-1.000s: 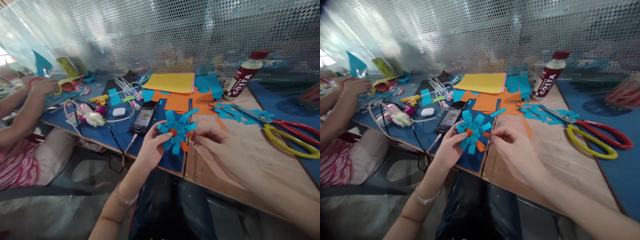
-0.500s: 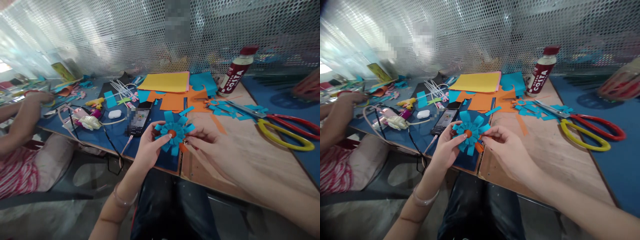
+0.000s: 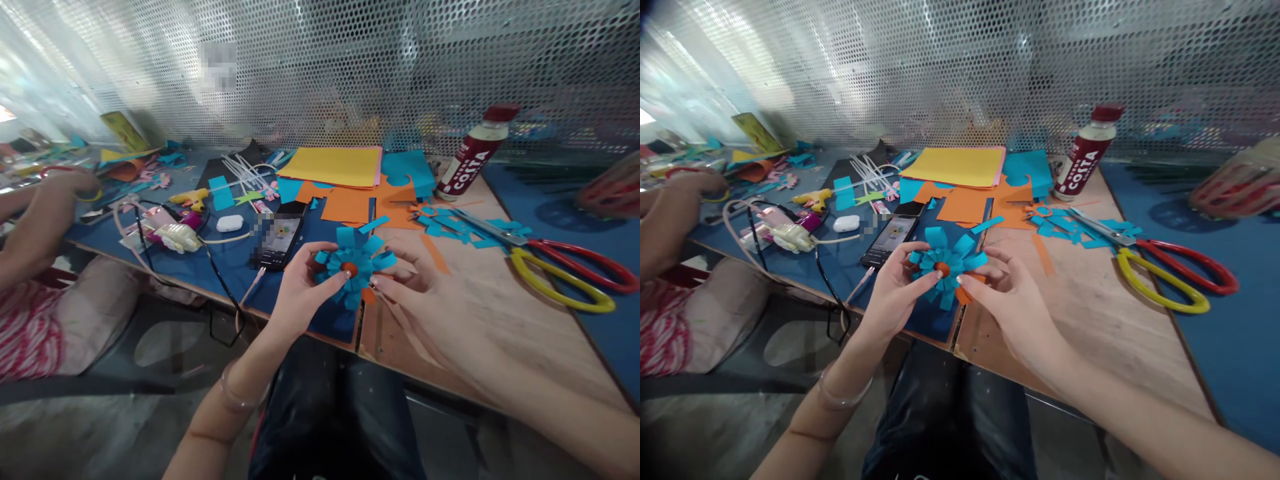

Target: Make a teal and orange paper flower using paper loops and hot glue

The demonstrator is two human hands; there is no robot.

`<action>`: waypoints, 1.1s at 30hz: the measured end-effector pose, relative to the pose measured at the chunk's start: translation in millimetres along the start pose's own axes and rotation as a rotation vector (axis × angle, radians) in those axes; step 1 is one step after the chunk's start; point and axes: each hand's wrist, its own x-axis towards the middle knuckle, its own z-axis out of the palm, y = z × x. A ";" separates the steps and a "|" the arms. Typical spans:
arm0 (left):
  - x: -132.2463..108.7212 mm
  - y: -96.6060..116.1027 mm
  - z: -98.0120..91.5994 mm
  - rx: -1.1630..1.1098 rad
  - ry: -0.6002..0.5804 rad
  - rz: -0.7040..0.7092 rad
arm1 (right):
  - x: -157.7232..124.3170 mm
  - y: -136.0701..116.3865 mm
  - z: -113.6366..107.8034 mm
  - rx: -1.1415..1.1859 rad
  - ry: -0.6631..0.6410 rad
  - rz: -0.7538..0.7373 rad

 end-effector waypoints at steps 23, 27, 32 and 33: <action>9.6 31.2 3.7 0.119 -0.074 0.001 | -7.1 -15.6 15.2 -0.355 0.010 -0.232; 12.9 38.7 2.0 0.113 -0.070 0.005 | -4.7 -14.2 15.5 -0.355 -0.010 -0.223; 24.6 49.9 -9.6 0.135 -0.024 0.049 | -0.5 -12.5 10.4 -0.440 -0.092 -0.201; 27.7 53.0 -13.5 0.156 -0.036 0.052 | -0.2 -13.2 9.8 -0.449 -0.112 -0.193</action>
